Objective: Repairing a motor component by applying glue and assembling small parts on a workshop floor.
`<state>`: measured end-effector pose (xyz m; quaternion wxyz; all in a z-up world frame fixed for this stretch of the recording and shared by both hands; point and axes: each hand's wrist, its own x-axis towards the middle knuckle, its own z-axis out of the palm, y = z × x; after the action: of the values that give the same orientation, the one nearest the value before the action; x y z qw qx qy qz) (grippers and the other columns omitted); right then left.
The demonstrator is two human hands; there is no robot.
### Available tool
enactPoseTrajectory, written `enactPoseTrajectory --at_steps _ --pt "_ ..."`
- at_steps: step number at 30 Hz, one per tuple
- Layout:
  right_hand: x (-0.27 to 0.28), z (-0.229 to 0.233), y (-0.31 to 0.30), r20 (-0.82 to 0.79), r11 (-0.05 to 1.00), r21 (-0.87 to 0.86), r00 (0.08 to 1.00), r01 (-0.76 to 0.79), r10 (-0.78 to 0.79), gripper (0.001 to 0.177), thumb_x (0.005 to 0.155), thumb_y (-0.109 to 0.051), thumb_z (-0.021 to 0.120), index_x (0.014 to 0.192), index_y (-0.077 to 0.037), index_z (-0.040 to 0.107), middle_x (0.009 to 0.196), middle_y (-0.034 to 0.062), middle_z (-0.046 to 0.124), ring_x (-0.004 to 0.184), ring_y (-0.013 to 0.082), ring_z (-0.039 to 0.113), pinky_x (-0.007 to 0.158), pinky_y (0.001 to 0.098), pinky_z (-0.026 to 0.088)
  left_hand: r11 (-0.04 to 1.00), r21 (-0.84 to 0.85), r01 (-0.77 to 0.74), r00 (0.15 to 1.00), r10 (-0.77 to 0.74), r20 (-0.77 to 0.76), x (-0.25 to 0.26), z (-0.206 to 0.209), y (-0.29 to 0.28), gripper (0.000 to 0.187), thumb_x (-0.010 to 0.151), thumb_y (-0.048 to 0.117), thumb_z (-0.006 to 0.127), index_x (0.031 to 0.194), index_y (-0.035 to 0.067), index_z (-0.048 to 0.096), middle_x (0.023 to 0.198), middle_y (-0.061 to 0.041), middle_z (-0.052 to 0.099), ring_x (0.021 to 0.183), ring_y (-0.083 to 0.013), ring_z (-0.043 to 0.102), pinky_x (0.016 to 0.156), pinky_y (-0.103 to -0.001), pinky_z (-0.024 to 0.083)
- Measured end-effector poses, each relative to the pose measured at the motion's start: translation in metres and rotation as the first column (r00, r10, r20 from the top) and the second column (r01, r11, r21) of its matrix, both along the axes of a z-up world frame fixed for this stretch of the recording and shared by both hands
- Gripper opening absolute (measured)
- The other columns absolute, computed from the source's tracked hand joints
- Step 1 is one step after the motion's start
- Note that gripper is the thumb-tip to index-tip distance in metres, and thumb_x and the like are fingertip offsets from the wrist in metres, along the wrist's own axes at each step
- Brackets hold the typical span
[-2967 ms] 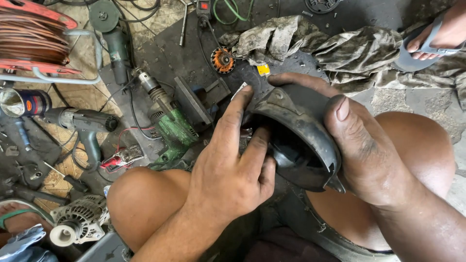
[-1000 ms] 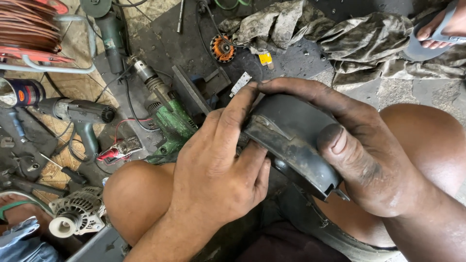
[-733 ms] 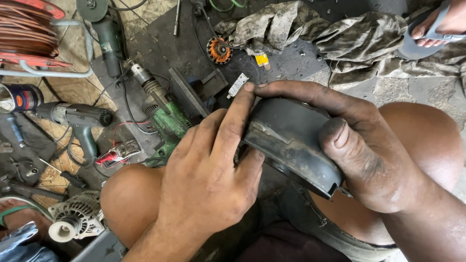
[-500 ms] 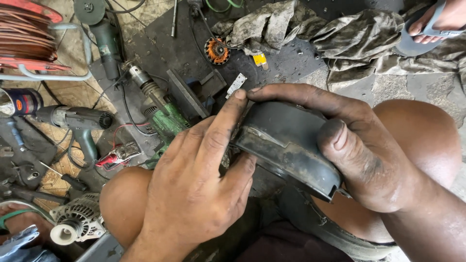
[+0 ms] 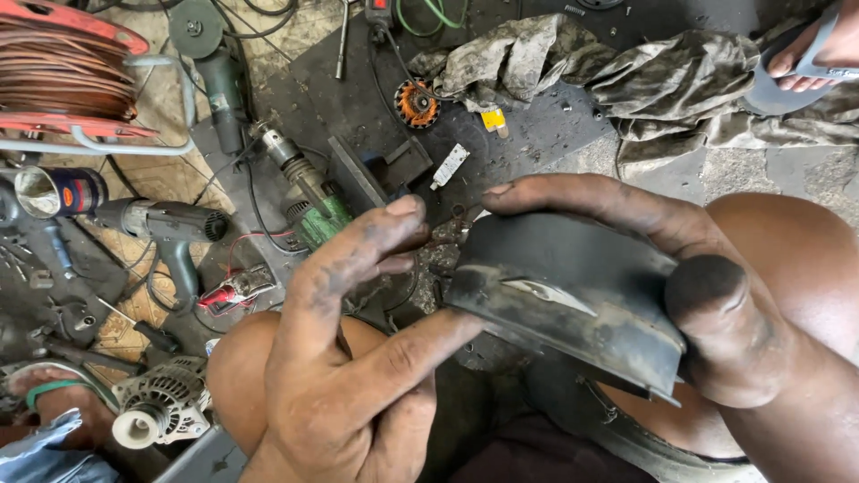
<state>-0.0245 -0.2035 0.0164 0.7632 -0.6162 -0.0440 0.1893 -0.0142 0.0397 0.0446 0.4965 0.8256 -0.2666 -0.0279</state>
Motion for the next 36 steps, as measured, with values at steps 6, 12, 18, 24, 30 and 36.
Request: enactPoseTrajectory --at_steps 6,12,18,24,30,36 --pt "0.001 0.003 0.004 -0.121 0.995 0.087 0.992 0.049 -0.039 0.112 0.090 -0.096 0.072 0.143 0.002 0.054 0.128 0.0203 0.072 0.108 0.0291 0.075 0.088 0.0401 0.062 0.992 0.119 0.047 0.980 -0.069 0.189 0.006 -0.002 -0.002 0.027 0.074 0.005 0.067 0.098 0.003 0.080 0.135 -0.026 0.051 0.131 -0.0415 0.055 0.118 -0.056 0.051" --pt "0.003 -0.002 0.001 0.024 0.995 -0.095 0.999 -0.021 0.024 0.105 0.097 -0.094 0.047 0.144 0.000 0.050 0.138 0.0185 0.068 0.117 0.0295 0.075 0.093 0.0412 0.065 0.952 0.306 0.033 0.945 -0.130 0.302 0.010 -0.014 -0.008 0.004 0.088 0.012 0.074 0.089 0.008 0.076 0.147 -0.020 0.046 0.142 -0.0433 0.042 0.120 -0.061 0.048" --pt "0.006 0.005 0.004 0.046 0.985 -0.174 0.999 -0.014 0.022 0.104 0.096 -0.093 0.043 0.142 0.000 0.052 0.140 0.0170 0.067 0.116 0.0278 0.076 0.092 0.0393 0.065 0.943 0.326 0.064 0.958 -0.150 0.245 0.018 -0.016 -0.008 0.013 0.087 0.016 0.070 0.093 0.011 0.081 0.153 -0.020 0.036 0.148 -0.0489 0.034 0.126 -0.064 0.040" --pt "0.005 0.004 0.004 0.070 0.980 -0.200 0.997 -0.013 0.028 0.098 0.097 -0.086 0.041 0.142 0.000 0.051 0.138 0.0189 0.069 0.115 0.0285 0.076 0.092 0.0404 0.065 0.940 0.335 0.068 0.961 -0.152 0.231 0.021 -0.017 -0.011 0.005 0.079 0.012 0.074 0.082 0.008 0.075 0.154 -0.020 0.040 0.149 -0.0469 0.033 0.124 -0.063 0.041" --pt "0.009 0.009 0.009 0.066 0.968 -0.244 0.997 0.062 -0.047 0.099 0.094 -0.084 0.038 0.141 0.002 0.052 0.131 0.0195 0.070 0.104 0.0277 0.077 0.085 0.0368 0.064 0.931 0.361 0.059 0.945 -0.168 0.280 0.019 -0.020 -0.012 0.014 0.084 0.010 0.074 0.096 0.006 0.080 0.153 -0.020 0.040 0.148 -0.0433 0.031 0.124 -0.066 0.041" --pt "0.008 0.010 -0.014 0.016 0.949 -0.157 0.962 0.273 -0.274 0.110 0.085 -0.085 0.058 0.147 0.004 0.044 0.130 0.0282 0.067 0.096 0.0371 0.078 0.083 0.0421 0.065 0.976 0.123 0.181 0.977 -0.192 0.093 0.026 -0.018 -0.007 0.029 0.074 0.007 0.059 0.098 0.005 0.075 0.146 -0.024 0.041 0.145 -0.0461 0.036 0.130 -0.066 0.032"
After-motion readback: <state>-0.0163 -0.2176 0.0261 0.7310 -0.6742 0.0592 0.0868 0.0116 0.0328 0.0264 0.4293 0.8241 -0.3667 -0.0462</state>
